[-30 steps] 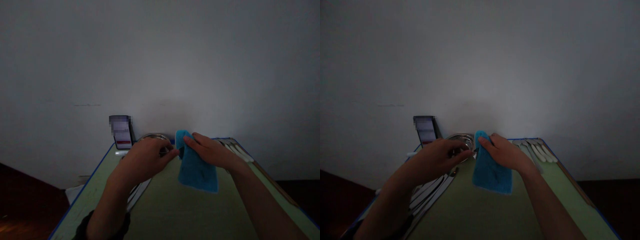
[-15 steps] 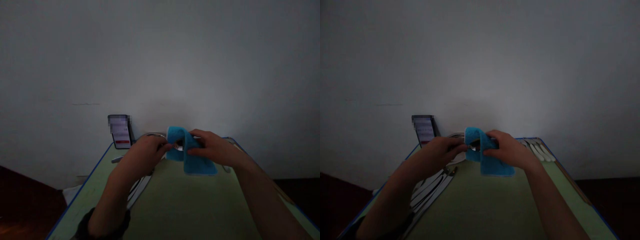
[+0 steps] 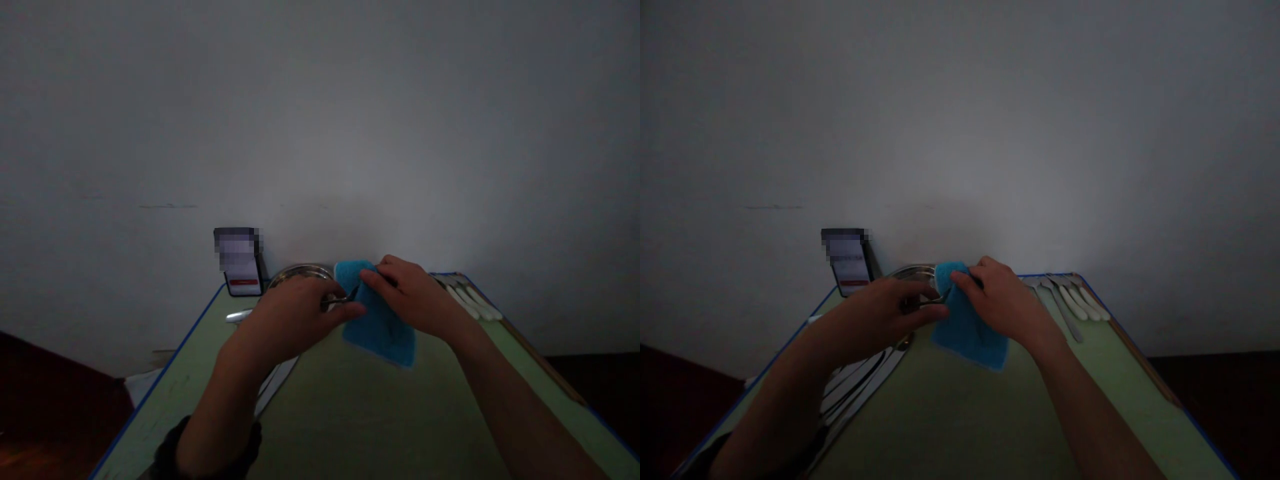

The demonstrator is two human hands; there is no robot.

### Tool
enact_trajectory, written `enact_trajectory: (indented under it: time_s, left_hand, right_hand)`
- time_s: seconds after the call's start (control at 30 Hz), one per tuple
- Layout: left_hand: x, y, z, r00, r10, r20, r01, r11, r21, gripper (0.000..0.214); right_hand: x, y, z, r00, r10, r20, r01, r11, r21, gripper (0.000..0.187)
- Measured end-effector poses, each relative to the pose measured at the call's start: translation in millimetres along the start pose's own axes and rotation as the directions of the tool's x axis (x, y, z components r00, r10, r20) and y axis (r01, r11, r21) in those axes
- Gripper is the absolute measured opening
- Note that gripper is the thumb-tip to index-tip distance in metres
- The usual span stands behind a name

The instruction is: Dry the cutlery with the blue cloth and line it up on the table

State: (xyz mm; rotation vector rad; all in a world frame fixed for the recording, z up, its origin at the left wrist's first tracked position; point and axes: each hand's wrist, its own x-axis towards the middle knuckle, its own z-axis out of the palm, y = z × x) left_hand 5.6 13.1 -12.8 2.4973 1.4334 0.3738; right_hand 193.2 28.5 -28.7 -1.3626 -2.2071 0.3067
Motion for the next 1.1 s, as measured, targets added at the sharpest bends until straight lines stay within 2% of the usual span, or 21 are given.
enact_trajectory:
  time_s: [0.1, 0.2, 0.3, 0.37, 0.4, 0.47, 0.53, 0.63, 0.77, 0.83, 0.97, 1.1]
  left_hand:
    - [1.8, -0.7, 0.8, 1.0, -0.01, 0.004, 0.01, 1.0, -0.002, 0.043]
    - [2.7, -2.6, 0.5, 1.0, 0.001, 0.0, -0.001, 1.0, 0.02, 0.038]
    - [1.5, -3.7, -1.0, 1.0, -0.015, -0.006, 0.015, 0.999, 0.05, 0.033]
    - [0.1, -4.0, -1.8, 0.999, -0.041, -0.016, 0.042, 0.996, 0.08, 0.029]
    - [-0.6, -4.0, -1.9, 0.999, -0.049, -0.021, 0.05, 0.994, 0.096, 0.028]
    - [-1.6, -3.9, -1.7, 0.998, -0.057, -0.032, 0.061, 0.99, 0.127, 0.026]
    - [-1.9, -3.8, -1.0, 0.998, -0.061, -0.031, 0.065, 0.987, 0.147, 0.026]
    - [-1.5, -3.3, 0.0, 0.998, -0.058, -0.029, 0.062, 0.988, 0.145, 0.026]
    - [-0.6, -0.1, -0.8, 0.996, -0.06, -0.072, 0.07, 0.987, 0.147, 0.029]
    - [0.4, 2.3, -1.7, 0.995, -0.06, -0.082, 0.071, 0.989, 0.127, 0.033]
    - [2.7, 4.8, -1.5, 0.996, -0.043, -0.081, 0.049, 0.996, 0.069, 0.038]
    - [1.7, 3.7, 0.0, 0.997, -0.006, -0.074, 0.01, 0.999, 0.046, 0.039]
  right_hand:
    - [2.5, -1.8, 0.8, 0.996, 0.075, -0.049, -0.071, 0.995, 0.075, 0.044]
    - [3.0, 2.4, -1.0, 0.995, 0.097, 0.004, -0.096, 0.98, 0.175, 0.046]
    - [-1.0, 10.9, -4.7, 0.998, 0.065, 0.017, -0.067, 0.974, 0.214, 0.039]
    - [-5.4, 15.8, -8.1, 0.999, 0.007, 0.053, -0.018, 0.98, 0.199, 0.055]
    - [-7.5, 17.5, -9.8, 0.996, -0.025, 0.088, 0.009, 0.984, 0.179, 0.057]
    - [-10.6, 18.9, -12.4, 0.986, -0.062, 0.154, 0.042, 0.991, 0.128, 0.047]
    - [-11.5, 18.4, -13.2, 0.985, -0.048, 0.166, 0.036, 0.997, 0.076, 0.035]
    - [-9.8, 16.2, -10.8, 0.994, 0.002, 0.107, -0.005, 1.0, 0.025, 0.027]
    - [-6.4, 10.2, -4.0, 0.988, 0.139, -0.066, -0.134, 0.988, 0.08, 0.045]
    - [-5.4, 5.5, -1.8, 0.975, 0.196, -0.106, -0.186, 0.978, 0.097, 0.046]
    - [-3.9, -0.2, -2.7, 0.991, 0.13, 0.012, -0.131, 0.991, 0.039, 0.033]
    - [0.1, 6.2, -9.0, 0.996, 0.035, 0.085, -0.047, 0.988, 0.146, 0.026]
